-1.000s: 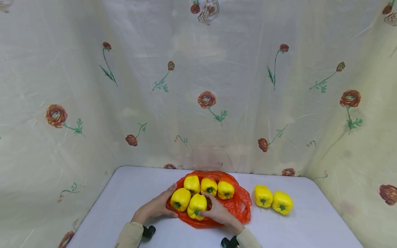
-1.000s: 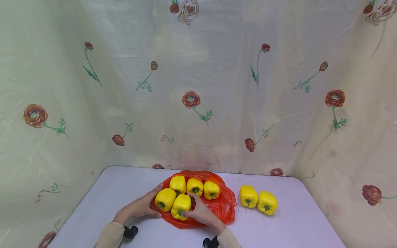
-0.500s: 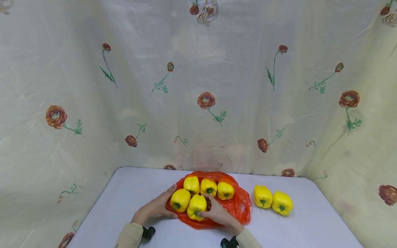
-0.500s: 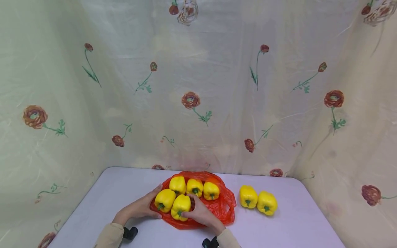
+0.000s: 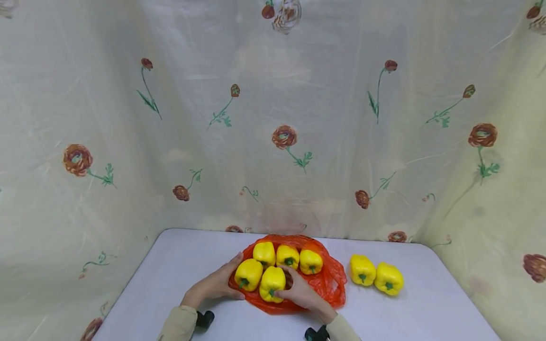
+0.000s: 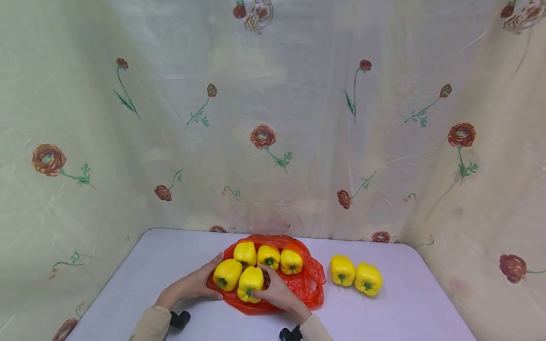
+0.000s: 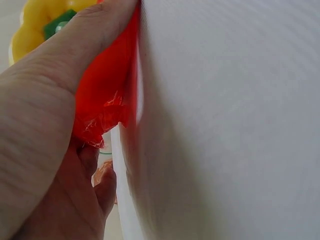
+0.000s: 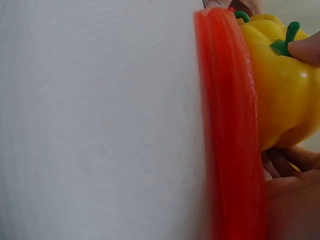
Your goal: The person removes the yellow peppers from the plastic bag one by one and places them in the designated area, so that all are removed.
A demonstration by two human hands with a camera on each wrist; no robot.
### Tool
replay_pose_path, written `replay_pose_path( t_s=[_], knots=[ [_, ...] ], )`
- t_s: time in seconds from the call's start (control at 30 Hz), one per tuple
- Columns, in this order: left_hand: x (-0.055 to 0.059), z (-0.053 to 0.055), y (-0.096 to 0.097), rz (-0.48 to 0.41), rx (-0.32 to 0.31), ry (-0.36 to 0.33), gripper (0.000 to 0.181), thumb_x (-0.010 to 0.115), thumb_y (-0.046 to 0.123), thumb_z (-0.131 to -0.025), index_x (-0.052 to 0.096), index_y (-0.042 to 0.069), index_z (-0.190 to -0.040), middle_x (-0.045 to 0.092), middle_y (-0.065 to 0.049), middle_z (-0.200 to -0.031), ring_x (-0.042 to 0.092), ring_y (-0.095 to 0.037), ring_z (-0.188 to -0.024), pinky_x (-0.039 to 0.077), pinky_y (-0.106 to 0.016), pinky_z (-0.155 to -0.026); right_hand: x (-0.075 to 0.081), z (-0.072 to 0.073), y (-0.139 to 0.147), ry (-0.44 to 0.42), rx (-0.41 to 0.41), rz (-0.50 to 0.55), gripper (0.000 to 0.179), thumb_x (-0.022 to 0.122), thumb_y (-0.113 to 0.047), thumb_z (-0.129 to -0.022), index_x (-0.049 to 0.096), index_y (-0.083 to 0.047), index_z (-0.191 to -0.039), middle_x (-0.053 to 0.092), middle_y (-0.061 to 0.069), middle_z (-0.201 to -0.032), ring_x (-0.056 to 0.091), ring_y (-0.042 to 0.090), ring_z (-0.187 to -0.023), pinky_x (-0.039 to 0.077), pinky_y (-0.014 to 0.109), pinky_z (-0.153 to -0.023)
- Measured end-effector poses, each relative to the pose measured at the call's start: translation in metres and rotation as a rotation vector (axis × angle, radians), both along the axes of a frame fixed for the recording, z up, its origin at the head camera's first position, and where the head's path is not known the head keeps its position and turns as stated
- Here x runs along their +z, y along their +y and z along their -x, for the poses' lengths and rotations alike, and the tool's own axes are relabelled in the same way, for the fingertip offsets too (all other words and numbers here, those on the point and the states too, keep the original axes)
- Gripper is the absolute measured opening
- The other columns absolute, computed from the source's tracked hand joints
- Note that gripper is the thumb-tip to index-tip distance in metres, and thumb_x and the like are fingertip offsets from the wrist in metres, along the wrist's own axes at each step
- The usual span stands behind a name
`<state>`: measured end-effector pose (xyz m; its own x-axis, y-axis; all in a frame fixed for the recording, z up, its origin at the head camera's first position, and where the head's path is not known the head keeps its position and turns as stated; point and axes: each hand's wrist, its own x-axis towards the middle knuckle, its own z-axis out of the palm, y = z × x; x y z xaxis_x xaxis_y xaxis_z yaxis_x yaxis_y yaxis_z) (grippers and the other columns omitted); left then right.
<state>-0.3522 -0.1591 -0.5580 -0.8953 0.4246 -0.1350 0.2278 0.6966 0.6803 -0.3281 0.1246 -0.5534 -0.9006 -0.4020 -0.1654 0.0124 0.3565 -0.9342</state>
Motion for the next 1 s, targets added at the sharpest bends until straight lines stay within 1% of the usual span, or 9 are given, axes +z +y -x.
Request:
replay_pose_path(
  t_s=[0.17, 0.33, 0.47, 0.63, 0.8, 1.0],
  knots=[
    [-0.001, 0.001, 0.000, 0.005, -0.005, 0.002, 0.111, 0.080, 0.044, -0.073, 0.010, 0.024, -0.157, 0.012, -0.002, -0.164, 0.018, -0.034, -0.148, 0.021, -0.061, -0.115, 0.000, -0.001, 0.003, 0.007, 0.001, 0.009, 0.083, 0.075, -0.030, -0.083, 0.028, -0.012, -0.149, 0.032, 0.017, -0.150, 0.039, 0.035, -0.131, 0.037, 0.056, -0.110],
    [-0.001, 0.001, 0.000, 0.007, 0.000, 0.001, 0.112, 0.080, 0.045, -0.072, 0.010, 0.024, -0.157, 0.012, -0.002, -0.164, 0.018, -0.034, -0.148, 0.021, -0.061, -0.115, 0.000, 0.000, 0.006, 0.031, -0.003, 0.019, 0.081, 0.076, -0.029, -0.083, 0.031, -0.012, -0.148, 0.033, 0.017, -0.149, 0.041, 0.033, -0.129, 0.038, 0.054, -0.109],
    [-0.001, 0.001, 0.000, 0.009, -0.001, 0.003, 0.112, 0.080, 0.046, -0.072, 0.009, 0.024, -0.157, 0.012, -0.002, -0.164, 0.019, -0.034, -0.148, 0.021, -0.061, -0.115, 0.001, 0.000, 0.009, 0.041, -0.010, -0.003, 0.081, 0.076, -0.029, -0.082, 0.032, -0.012, -0.147, 0.034, 0.017, -0.148, 0.041, 0.034, -0.127, 0.039, 0.057, -0.108],
    [-0.002, 0.001, -0.002, 0.002, -0.001, 0.005, 0.112, 0.080, 0.045, -0.073, 0.009, 0.025, -0.157, 0.011, -0.002, -0.164, 0.018, -0.034, -0.148, 0.020, -0.062, -0.115, 0.006, -0.002, 0.013, 0.054, -0.008, -0.039, 0.082, 0.077, -0.031, -0.081, 0.031, -0.013, -0.147, 0.036, 0.015, -0.146, 0.041, 0.034, -0.126, 0.038, 0.058, -0.107],
    [-0.001, 0.001, -0.002, -0.001, -0.007, 0.015, 0.112, 0.080, 0.046, -0.073, 0.009, 0.023, -0.157, 0.011, -0.003, -0.164, 0.019, -0.033, -0.148, 0.021, -0.061, -0.116, 0.012, -0.005, 0.017, 0.090, 0.006, -0.046, 0.079, 0.075, -0.030, -0.082, 0.033, -0.014, -0.147, 0.037, 0.014, -0.147, 0.043, 0.032, -0.126, 0.040, 0.057, -0.106],
    [-0.001, 0.000, -0.002, -0.006, -0.016, 0.017, 0.112, 0.080, 0.046, -0.072, 0.010, 0.021, -0.157, 0.012, -0.004, -0.164, 0.019, -0.033, -0.148, 0.023, -0.060, -0.115, 0.018, -0.007, 0.021, 0.103, 0.007, -0.044, 0.079, 0.075, -0.029, -0.082, 0.033, -0.013, -0.146, 0.038, 0.015, -0.147, 0.043, 0.033, -0.126, 0.040, 0.058, -0.106]
  ],
)
